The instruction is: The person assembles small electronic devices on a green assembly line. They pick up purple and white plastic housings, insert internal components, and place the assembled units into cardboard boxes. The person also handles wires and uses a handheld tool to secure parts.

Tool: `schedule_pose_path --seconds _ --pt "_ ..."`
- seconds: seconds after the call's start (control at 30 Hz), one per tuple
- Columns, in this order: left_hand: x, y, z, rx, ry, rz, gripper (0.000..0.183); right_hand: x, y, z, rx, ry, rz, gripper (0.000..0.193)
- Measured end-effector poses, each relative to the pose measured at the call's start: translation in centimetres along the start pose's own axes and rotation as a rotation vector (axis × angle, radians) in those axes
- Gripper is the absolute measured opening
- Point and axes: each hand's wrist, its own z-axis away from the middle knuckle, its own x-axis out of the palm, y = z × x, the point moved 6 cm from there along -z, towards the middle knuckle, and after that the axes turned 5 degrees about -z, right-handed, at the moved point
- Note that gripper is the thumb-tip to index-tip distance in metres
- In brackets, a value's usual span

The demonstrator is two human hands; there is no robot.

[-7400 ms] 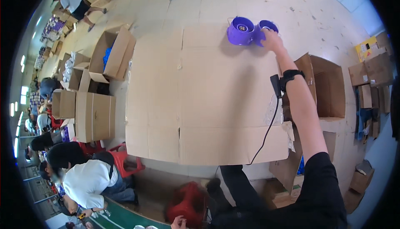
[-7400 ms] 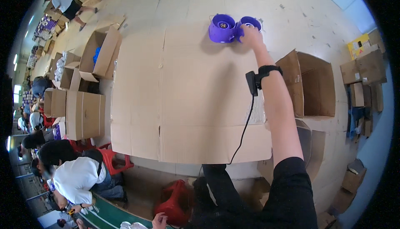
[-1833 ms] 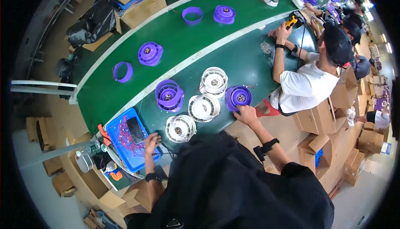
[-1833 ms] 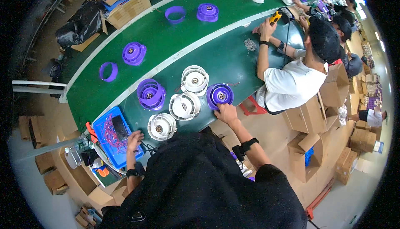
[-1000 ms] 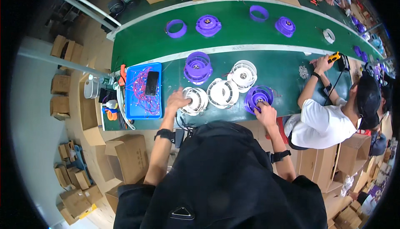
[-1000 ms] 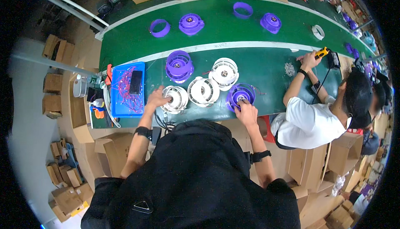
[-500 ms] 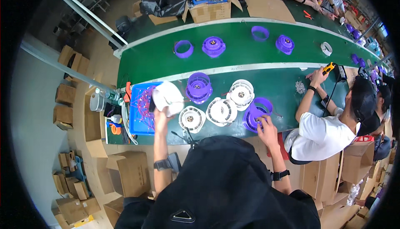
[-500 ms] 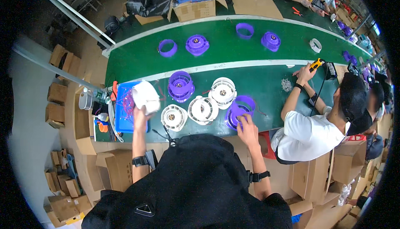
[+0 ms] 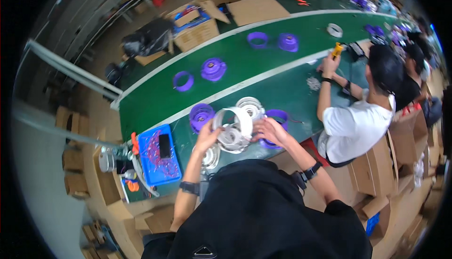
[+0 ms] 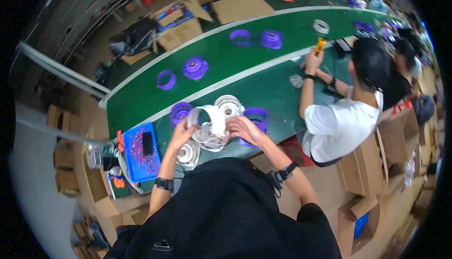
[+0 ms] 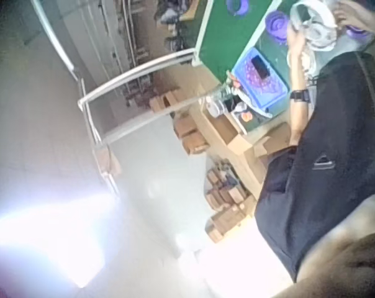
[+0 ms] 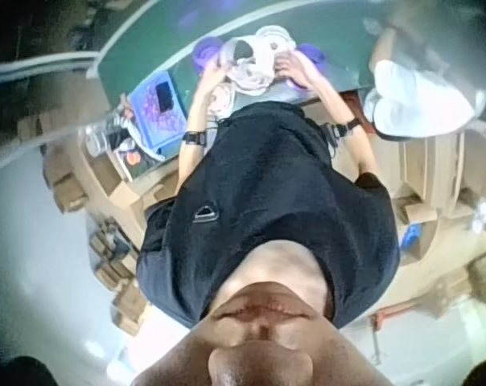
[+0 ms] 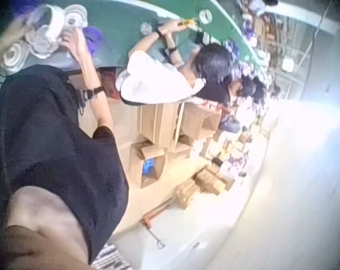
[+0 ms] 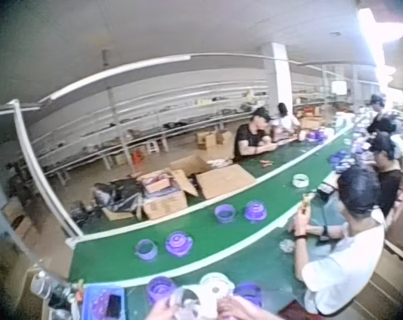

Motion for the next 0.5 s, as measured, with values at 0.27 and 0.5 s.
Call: schedule_pose_path --seconds 0.27,0.5 --pt "-3.9 8.6 -5.4 0.088 0.217 0.144 0.037 8.0 -10.1 -4.5 -0.29 0.026 -0.097 0.034" --pt "-0.9 19.4 -7.8 0.099 0.148 0.154 0.036 11.0 -18.2 -3.6 -0.509 -0.032 0.174 0.027"
